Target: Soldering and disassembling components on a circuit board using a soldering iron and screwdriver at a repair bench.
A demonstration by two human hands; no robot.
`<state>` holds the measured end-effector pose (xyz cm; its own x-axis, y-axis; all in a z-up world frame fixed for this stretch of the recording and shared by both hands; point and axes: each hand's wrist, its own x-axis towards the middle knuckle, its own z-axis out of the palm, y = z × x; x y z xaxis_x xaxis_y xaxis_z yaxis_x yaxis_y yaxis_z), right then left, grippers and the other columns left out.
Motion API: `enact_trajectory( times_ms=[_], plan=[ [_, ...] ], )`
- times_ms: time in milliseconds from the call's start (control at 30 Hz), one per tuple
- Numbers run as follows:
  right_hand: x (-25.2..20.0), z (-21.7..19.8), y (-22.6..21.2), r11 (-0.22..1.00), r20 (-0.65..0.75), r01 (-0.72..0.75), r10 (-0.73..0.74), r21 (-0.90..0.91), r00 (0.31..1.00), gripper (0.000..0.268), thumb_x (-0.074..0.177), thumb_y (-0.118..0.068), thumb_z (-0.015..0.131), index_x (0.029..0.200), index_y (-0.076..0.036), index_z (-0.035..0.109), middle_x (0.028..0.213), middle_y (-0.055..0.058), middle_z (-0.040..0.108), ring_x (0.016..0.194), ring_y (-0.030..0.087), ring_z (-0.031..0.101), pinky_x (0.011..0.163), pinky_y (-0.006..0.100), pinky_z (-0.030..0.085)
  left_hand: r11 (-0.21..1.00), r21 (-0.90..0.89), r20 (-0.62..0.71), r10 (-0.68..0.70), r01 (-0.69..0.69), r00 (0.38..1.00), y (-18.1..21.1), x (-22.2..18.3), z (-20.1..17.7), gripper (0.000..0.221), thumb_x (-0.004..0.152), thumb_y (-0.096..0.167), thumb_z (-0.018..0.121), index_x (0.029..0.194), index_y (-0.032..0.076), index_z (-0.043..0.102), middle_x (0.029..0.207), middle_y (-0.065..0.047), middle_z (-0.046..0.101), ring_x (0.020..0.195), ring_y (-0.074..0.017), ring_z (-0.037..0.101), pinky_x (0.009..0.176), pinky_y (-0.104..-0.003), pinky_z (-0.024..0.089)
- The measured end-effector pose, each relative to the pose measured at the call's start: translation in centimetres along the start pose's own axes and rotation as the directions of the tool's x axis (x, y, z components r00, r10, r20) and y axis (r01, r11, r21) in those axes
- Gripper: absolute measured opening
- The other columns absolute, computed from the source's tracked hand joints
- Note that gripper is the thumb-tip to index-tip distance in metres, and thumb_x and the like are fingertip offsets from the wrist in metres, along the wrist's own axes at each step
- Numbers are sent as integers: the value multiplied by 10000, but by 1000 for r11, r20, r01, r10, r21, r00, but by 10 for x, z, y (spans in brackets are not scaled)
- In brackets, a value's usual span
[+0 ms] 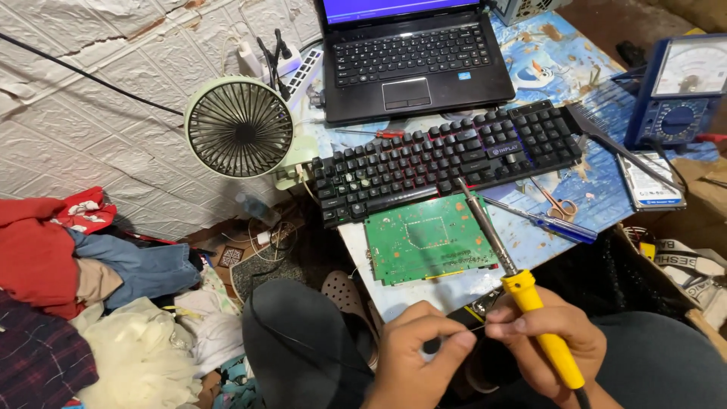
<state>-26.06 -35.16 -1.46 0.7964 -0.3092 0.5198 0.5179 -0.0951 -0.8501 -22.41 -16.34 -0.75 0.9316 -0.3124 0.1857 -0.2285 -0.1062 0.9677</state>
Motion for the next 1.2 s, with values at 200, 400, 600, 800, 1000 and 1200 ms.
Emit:
enact_trajectory(
  times_ms=[200, 400, 600, 800, 1000, 1200],
  plan=[
    [7, -6, -1, 1000, -13, -9, 8, -16, 1000, 213, 908, -37, 844, 1043, -162, 737, 997, 123, 794, 896, 172, 834, 910, 301, 714, 988, 149, -55, -23, 31, 998, 5, 7, -17, 108, 935, 195, 885, 1016, 170, 953, 848, 17, 751, 752, -134, 760, 653, -309, 586],
    [16, -3, 3, 984, 29, 96, -93, -152, 995, 33, 998, -108, 746, 1030, -106, 754, 980, 170, 801, 833, 236, 821, 775, 292, 681, 963, 270, -193, 76, -22, 978, -12, 20, -42, 41, 873, 179, 923, 859, 188, 885, 833, 5, 751, 745, -148, 701, 640, -302, 527],
    [20, -15, 47, 911, 56, 200, -193, -359, 980, 294, 975, -10, 818, 1169, -159, 656, 1224, 228, 777, 1110, 298, 841, 1028, 373, 672, 927, 288, -307, -148, 240, 940, -20, 26, -68, 126, 911, 237, 856, 859, 126, 884, 1261, -13, 813, 1003, -133, 774, 676, -312, 577],
    [14, -5, 74, 816, 124, 308, -285, -489, 951, 156, 1042, -76, 767, 1152, -104, 661, 1162, 256, 741, 1020, 307, 794, 980, 401, 630, 898, 299, -311, -228, 323, 923, -22, 14, -62, 146, 919, 282, 833, 818, 180, 863, 1314, 30, 847, 1103, -119, 793, 712, -334, 584],
    [13, -5, 83, 829, 103, 298, -284, -474, 953, 245, 1025, -17, 782, 1194, -110, 632, 1155, 255, 711, 1042, 314, 801, 969, 412, 635, 824, 460, -277, -221, 331, 935, -22, 10, -65, 166, 945, 353, 842, 856, 218, 880, 1321, 60, 853, 1162, -155, 825, 881, -400, 610],
    [16, -11, 91, 855, 70, 279, -277, -437, 958, 258, 1034, 11, 773, 1213, -111, 633, 1163, 237, 691, 1096, 324, 792, 1017, 440, 632, 847, 477, -245, -127, 234, 961, -22, 7, -63, 153, 949, 339, 847, 853, 223, 868, 1195, 82, 891, 1056, -146, 850, 826, -378, 611]
  ],
)
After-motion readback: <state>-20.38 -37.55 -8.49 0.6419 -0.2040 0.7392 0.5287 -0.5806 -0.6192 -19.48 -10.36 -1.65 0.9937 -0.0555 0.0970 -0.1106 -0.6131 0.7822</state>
